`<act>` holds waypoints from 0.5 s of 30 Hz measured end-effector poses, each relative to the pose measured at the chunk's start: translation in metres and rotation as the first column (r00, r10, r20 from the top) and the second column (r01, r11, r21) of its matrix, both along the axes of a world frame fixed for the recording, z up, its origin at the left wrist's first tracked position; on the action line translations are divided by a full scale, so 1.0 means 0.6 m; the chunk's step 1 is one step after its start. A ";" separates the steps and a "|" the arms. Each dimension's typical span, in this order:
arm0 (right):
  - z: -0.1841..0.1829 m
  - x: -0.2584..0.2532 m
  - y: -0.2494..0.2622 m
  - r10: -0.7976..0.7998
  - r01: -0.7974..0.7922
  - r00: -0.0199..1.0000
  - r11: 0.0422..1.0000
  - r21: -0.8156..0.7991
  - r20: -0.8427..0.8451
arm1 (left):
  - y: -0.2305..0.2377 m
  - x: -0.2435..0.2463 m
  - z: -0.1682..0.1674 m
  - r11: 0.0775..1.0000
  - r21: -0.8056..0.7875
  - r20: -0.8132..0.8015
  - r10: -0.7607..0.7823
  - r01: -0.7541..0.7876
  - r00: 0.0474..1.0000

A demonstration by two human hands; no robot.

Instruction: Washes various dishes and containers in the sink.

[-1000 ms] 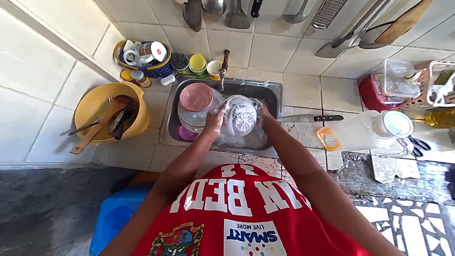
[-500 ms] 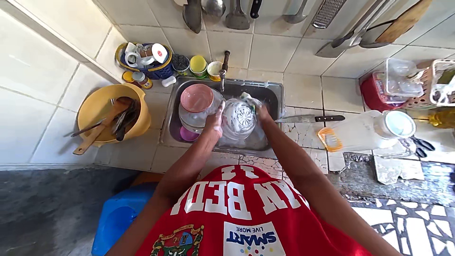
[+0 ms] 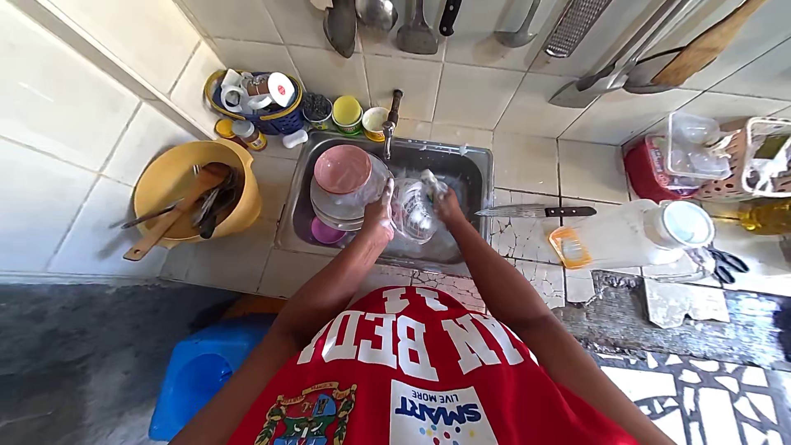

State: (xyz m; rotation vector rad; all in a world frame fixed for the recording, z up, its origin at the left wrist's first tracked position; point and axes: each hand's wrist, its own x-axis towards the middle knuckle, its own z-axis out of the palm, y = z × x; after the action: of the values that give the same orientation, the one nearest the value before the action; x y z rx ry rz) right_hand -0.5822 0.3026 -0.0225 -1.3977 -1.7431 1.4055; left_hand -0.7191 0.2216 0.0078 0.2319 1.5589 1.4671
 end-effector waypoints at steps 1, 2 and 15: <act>-0.017 0.007 -0.008 -0.078 0.075 0.993 0.997 -0.036 -0.084 | 0.000 -0.004 -0.001 1.000 0.014 0.039 0.026 -0.026 0.999; -0.029 0.009 -0.027 -0.126 0.122 0.985 0.992 -0.036 -0.122 | 0.000 -0.009 -0.002 0.998 0.020 0.085 0.057 -0.059 0.995; 0.100 -0.022 0.048 0.247 -0.251 0.968 0.953 -0.167 -0.048 | -0.035 0.008 0.036 0.982 0.060 -0.214 -0.162 0.178 0.963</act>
State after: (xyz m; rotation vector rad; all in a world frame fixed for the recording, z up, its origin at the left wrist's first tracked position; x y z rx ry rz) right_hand -0.5952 0.3316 0.0375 -1.2704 -1.8701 1.7373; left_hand -0.7143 0.2006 0.0295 0.5689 1.6040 1.4045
